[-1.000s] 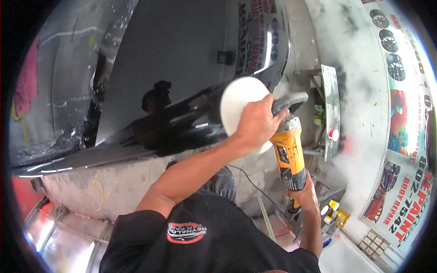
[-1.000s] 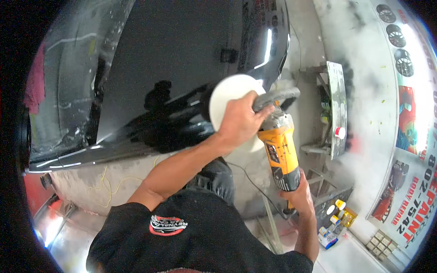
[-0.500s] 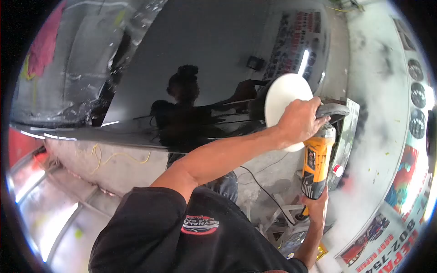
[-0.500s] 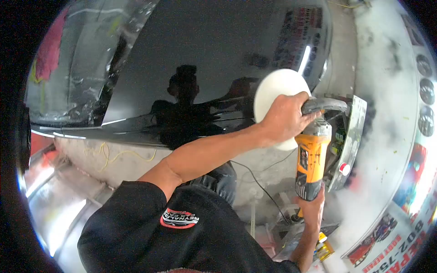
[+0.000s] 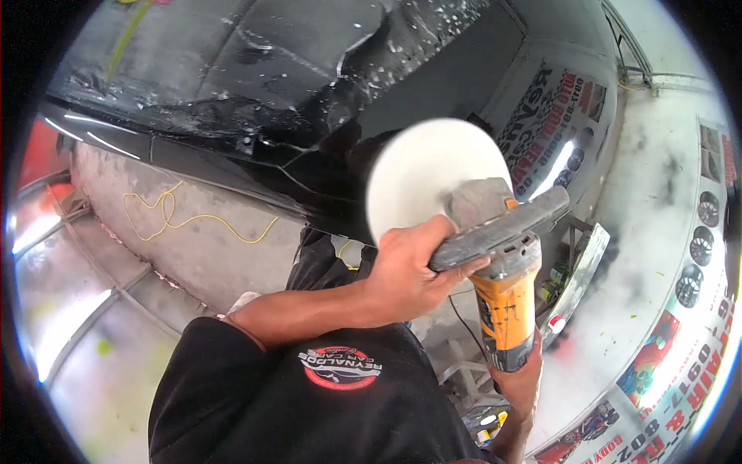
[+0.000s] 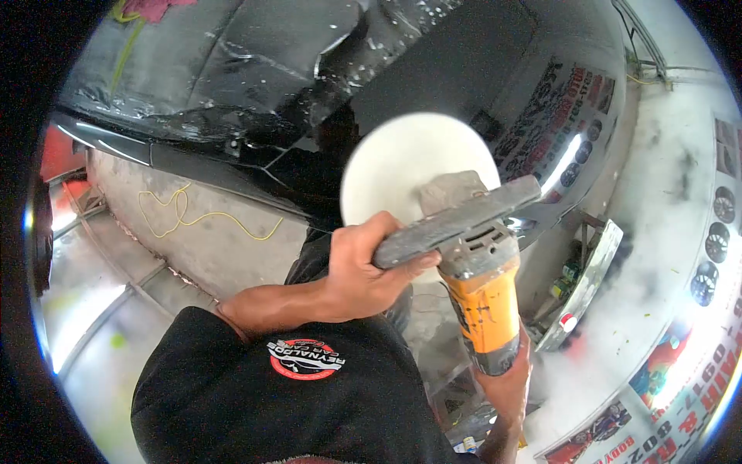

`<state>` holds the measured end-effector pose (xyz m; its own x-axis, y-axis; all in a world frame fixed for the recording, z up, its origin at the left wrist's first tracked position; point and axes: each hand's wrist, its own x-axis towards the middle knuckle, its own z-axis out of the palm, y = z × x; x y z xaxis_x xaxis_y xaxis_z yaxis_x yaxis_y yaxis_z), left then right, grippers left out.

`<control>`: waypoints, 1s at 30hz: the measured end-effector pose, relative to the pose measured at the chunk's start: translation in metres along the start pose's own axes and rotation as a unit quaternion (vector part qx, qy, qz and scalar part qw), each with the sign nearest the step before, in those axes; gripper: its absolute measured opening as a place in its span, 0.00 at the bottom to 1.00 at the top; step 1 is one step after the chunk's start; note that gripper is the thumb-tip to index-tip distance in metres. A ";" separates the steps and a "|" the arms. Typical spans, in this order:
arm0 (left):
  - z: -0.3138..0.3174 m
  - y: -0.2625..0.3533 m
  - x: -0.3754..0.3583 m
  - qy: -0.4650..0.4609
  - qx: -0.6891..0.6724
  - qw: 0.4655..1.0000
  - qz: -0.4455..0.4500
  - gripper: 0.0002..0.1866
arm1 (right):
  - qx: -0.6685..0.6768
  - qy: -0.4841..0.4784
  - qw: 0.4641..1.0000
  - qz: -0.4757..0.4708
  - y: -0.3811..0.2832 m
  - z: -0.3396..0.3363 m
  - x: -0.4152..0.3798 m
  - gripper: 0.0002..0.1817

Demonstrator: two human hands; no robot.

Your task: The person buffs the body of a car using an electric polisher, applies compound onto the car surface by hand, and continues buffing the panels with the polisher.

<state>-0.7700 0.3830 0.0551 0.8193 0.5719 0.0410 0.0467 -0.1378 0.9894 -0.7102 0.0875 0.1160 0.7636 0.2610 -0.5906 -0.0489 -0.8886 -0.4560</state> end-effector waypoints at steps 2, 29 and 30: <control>-0.025 0.005 0.006 0.020 0.013 1.000 0.020 0.17 | -0.022 0.007 0.999 -0.033 -0.011 0.015 0.001 0.56; 0.052 -0.040 0.006 -0.215 0.042 0.975 0.046 0.15 | 0.148 0.040 0.983 0.097 0.058 0.091 -0.031 0.51; 0.073 -0.042 0.011 -0.215 0.026 0.975 0.049 0.15 | 0.154 0.046 0.981 0.111 0.065 0.084 -0.028 0.50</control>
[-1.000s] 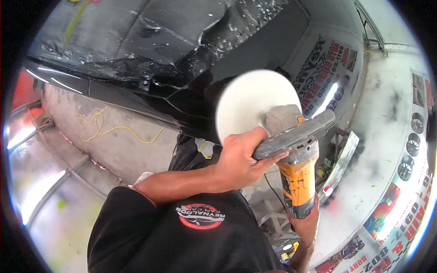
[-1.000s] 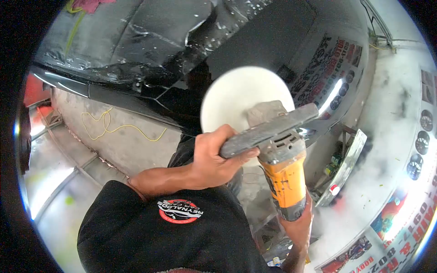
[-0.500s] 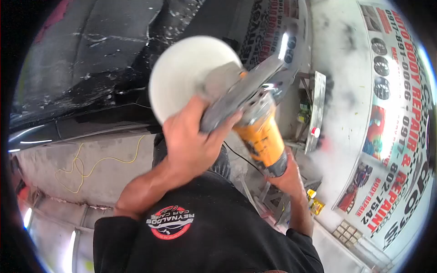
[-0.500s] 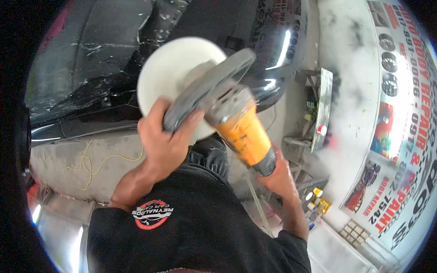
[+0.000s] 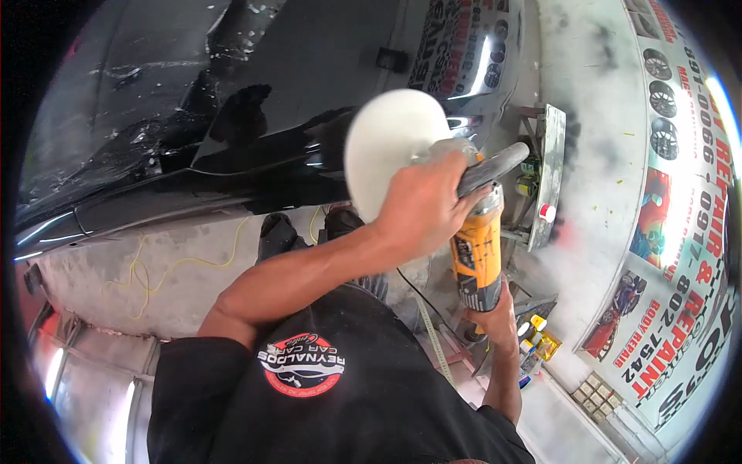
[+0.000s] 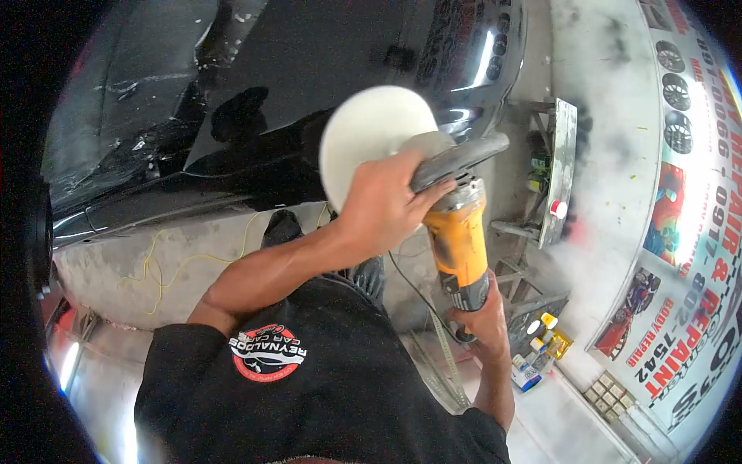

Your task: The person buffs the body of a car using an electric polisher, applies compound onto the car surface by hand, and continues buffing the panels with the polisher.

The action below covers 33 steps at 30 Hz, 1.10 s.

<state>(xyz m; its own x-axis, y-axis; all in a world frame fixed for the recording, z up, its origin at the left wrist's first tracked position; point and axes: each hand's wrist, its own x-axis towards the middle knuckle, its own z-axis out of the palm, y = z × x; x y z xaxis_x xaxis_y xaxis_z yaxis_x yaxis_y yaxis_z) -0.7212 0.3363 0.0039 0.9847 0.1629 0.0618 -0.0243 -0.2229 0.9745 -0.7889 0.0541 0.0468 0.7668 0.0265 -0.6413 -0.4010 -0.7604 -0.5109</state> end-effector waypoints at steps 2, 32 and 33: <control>0.038 -0.005 0.026 0.001 -0.028 1.000 0.013 0.15 | 0.012 0.016 0.999 0.025 0.009 -0.021 0.011 0.49; -0.007 0.026 -0.062 0.104 0.013 0.994 -0.026 0.15 | -0.093 -0.033 0.991 -0.086 0.000 -0.036 -0.022 0.48; -0.024 0.029 -0.077 0.125 0.024 0.992 -0.017 0.16 | -0.092 -0.038 0.991 -0.095 0.003 -0.022 -0.029 0.51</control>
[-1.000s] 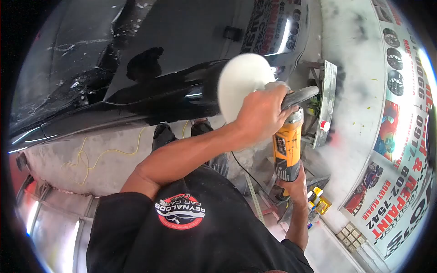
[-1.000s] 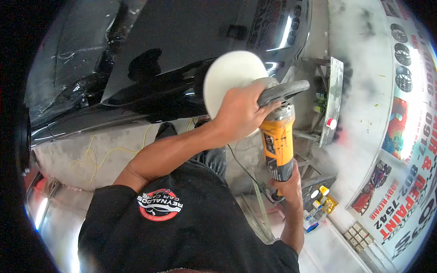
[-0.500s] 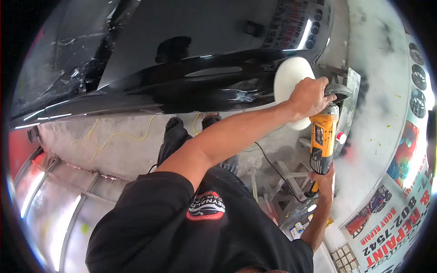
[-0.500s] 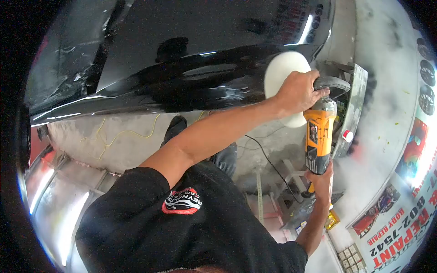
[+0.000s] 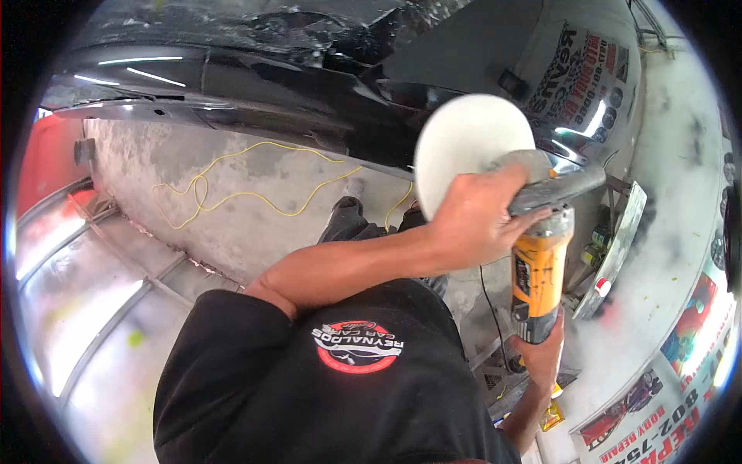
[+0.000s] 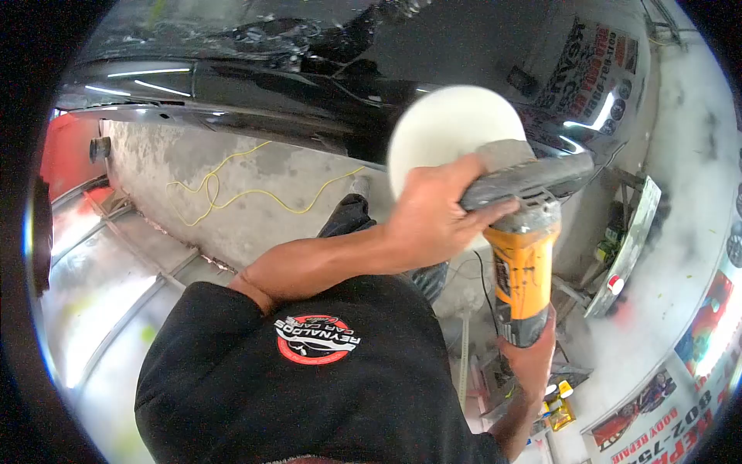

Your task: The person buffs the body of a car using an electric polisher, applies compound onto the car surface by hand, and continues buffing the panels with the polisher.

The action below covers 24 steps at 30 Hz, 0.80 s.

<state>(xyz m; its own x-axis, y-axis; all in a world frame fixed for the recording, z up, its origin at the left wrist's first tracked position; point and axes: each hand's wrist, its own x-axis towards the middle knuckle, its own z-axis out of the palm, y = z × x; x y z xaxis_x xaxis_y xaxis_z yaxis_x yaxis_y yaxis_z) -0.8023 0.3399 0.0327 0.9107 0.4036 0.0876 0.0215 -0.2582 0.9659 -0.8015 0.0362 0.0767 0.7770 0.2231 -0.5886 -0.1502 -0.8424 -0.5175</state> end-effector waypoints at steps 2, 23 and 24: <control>-0.035 -0.001 -0.017 0.024 0.017 1.000 -0.001 0.16 | 0.000 -0.005 1.000 0.000 -0.021 0.026 -0.008 0.50; 0.022 -0.017 0.031 -0.088 0.010 0.996 -0.019 0.18 | 0.147 0.024 0.987 0.051 0.016 0.046 0.011 0.50; 0.042 -0.019 0.039 -0.089 -0.014 0.996 -0.002 0.18 | 0.148 0.033 0.987 0.052 0.022 0.036 0.015 0.50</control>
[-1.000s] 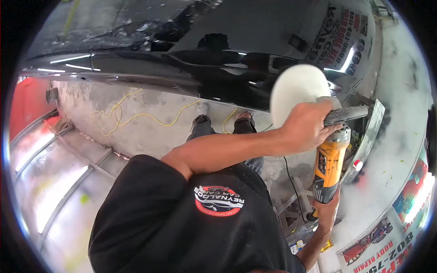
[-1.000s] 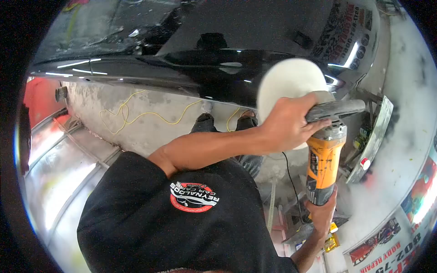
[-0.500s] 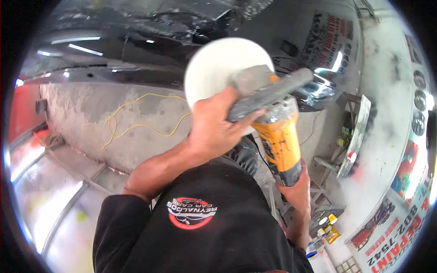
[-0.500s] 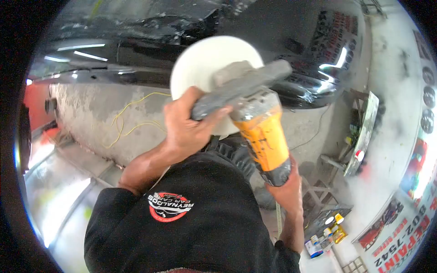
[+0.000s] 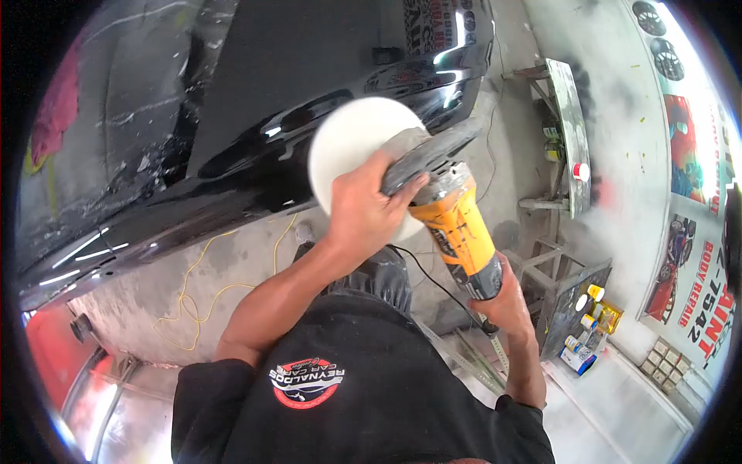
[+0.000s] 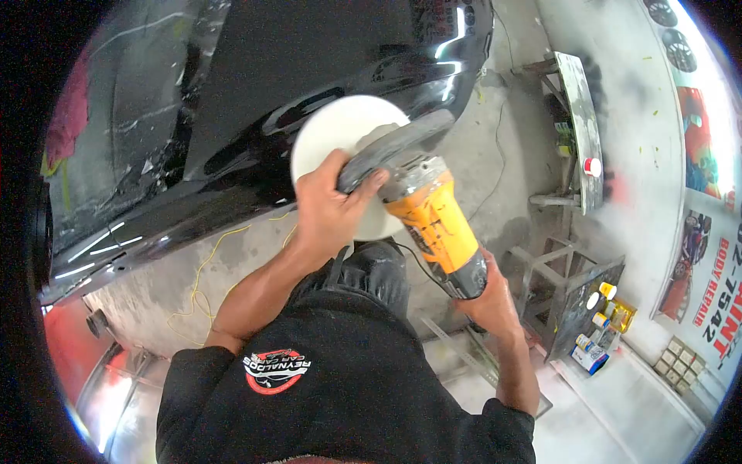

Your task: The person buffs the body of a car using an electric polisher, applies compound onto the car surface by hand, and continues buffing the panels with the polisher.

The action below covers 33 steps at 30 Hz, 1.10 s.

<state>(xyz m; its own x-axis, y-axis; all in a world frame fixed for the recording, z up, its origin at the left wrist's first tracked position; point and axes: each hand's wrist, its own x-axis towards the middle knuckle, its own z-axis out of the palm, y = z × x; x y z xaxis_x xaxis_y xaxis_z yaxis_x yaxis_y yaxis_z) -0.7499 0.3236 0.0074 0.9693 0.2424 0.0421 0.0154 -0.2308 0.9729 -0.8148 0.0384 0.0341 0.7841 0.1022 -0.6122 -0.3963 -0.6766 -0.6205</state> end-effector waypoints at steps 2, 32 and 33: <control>0.032 -0.007 0.023 -0.028 0.010 0.999 0.014 0.18 | 0.016 0.020 1.000 0.012 0.008 -0.018 0.012 0.49; 0.117 0.043 0.094 -0.061 0.170 0.981 0.067 0.16 | 0.075 -0.060 0.995 -0.002 0.042 -0.126 0.100 0.52; 0.132 0.041 0.106 -0.070 0.155 0.983 0.070 0.15 | 0.088 -0.058 0.994 0.004 0.047 -0.134 0.107 0.52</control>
<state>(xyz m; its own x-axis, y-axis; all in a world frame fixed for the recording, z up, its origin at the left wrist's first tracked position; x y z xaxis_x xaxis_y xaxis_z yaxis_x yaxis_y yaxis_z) -0.6145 0.2155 0.0218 0.9912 0.0601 0.1178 -0.0677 -0.5346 0.8424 -0.6859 -0.0806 0.0051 0.7242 0.1868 -0.6638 -0.4884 -0.5406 -0.6850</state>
